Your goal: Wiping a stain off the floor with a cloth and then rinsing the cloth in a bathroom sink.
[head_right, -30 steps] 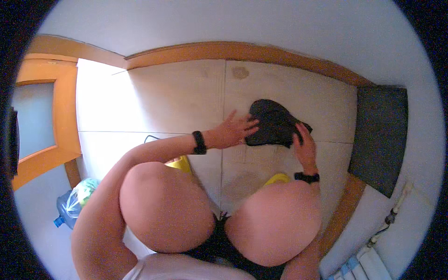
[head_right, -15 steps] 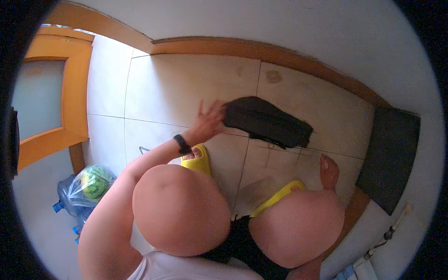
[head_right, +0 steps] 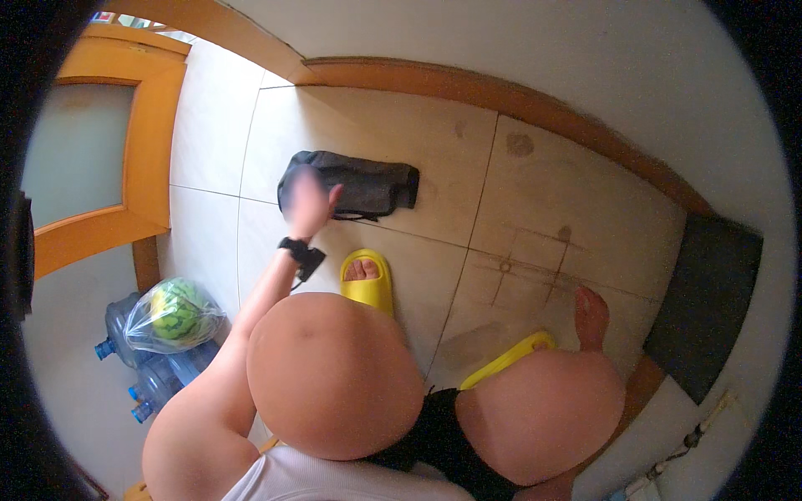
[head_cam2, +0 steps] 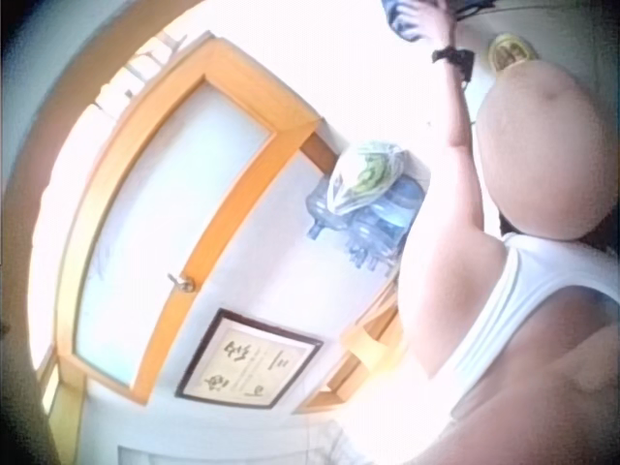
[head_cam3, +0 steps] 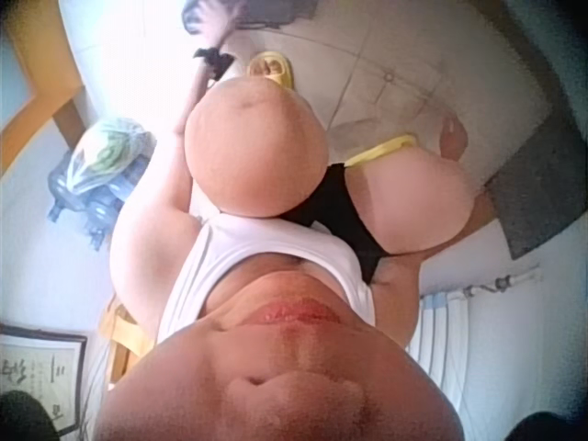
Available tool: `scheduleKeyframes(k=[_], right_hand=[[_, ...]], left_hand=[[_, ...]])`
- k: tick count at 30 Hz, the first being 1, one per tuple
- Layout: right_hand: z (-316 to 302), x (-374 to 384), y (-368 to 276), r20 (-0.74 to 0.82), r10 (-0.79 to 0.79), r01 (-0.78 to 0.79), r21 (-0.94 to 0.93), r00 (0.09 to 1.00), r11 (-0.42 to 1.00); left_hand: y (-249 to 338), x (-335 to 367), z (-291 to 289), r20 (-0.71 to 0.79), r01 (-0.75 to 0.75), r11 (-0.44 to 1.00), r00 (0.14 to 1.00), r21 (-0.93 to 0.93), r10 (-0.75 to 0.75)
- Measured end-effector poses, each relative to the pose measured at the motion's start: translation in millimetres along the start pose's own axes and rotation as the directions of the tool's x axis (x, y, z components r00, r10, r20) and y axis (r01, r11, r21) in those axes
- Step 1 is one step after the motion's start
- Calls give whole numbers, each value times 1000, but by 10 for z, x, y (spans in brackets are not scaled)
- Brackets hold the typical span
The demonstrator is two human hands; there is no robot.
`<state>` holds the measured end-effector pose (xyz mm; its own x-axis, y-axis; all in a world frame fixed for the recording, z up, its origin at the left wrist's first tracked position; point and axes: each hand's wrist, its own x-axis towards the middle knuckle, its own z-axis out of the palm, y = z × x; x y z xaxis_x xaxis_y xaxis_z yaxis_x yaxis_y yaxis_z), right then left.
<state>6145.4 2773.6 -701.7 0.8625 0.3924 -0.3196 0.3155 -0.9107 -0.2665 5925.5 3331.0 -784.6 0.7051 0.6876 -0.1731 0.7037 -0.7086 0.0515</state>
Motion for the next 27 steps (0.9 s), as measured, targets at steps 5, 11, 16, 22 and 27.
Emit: scheduleKeyframes(k=[5,11,16,22,27], right_hand=[[52,-2,-52,-1,-22,22,8,1000,1000],[33,-9,-374,125,109,-116,51,986,992],[28,-20,-135,87,-57,63,-62,995,996],[-29,-1,-146,73,-11,14,-45,997,999],[-146,-34,-155,95,18,-15,-32,995,999]], left_hand=[[1045,-23,78,-84,-125,978,990,-165,113],[1913,-360,19,-4,-612,780,787,-129,617],[2163,-443,72,-27,-766,626,636,-144,772],[1732,403,215,-182,-489,870,863,-59,472],[755,1014,194,-127,-170,985,978,-3,168]])
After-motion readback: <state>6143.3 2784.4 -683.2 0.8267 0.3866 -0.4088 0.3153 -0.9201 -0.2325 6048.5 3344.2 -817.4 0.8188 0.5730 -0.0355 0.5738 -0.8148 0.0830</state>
